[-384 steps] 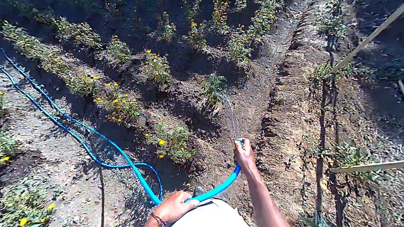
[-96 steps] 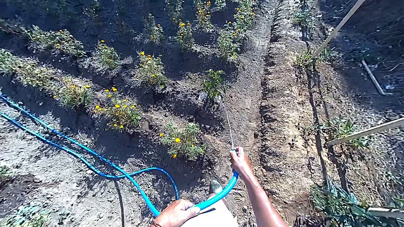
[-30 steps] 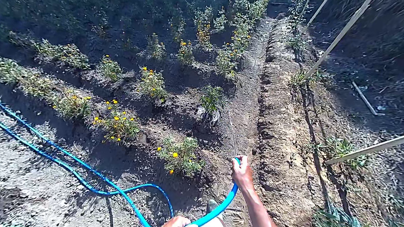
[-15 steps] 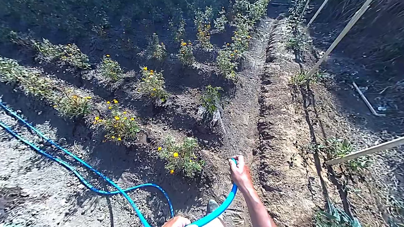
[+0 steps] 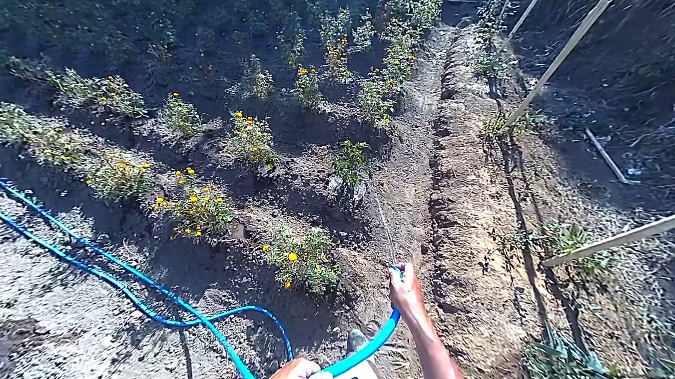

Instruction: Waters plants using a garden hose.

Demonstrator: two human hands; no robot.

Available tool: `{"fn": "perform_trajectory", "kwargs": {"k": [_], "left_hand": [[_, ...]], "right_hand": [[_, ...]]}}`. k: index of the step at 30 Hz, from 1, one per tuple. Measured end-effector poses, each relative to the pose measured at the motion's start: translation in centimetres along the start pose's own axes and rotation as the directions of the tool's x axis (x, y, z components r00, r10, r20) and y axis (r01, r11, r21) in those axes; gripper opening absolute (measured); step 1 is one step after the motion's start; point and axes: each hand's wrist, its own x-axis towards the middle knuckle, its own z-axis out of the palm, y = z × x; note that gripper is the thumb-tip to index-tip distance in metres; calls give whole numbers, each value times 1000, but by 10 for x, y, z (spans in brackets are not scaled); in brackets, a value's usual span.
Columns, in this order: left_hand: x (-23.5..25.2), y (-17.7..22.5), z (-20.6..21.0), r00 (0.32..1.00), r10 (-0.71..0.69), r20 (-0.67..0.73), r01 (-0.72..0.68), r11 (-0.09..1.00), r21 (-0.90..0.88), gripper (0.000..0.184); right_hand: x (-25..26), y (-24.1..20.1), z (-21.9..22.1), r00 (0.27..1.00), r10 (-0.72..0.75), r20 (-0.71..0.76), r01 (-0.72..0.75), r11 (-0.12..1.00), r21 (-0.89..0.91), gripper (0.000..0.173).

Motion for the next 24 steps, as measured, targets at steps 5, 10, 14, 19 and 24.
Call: {"fn": "perform_trajectory", "kwargs": {"k": [5,10,14,19,24], "left_hand": [[2,-2,-1,1000,3,12,-3,1000,8,49],[3,3,-3,999,-9,41,8,1000,22,49],[3,3,-3,999,-3,44,2,1000,22,48],[3,4,-4,999,-19,37,18,1000,16,48],[3,4,-4,999,-18,28,18,1000,16,48]], "right_hand": [[-4,10,-2,998,46,-46,-45,998,32,31],[-4,16,-5,999,32,-13,-31,999,37,29],[-2,14,-7,999,27,26,-27,1000,15,31],[-2,13,-6,1000,16,10,-16,999,49,29],[2,10,-5,997,-80,10,79,991,109,27]]}}
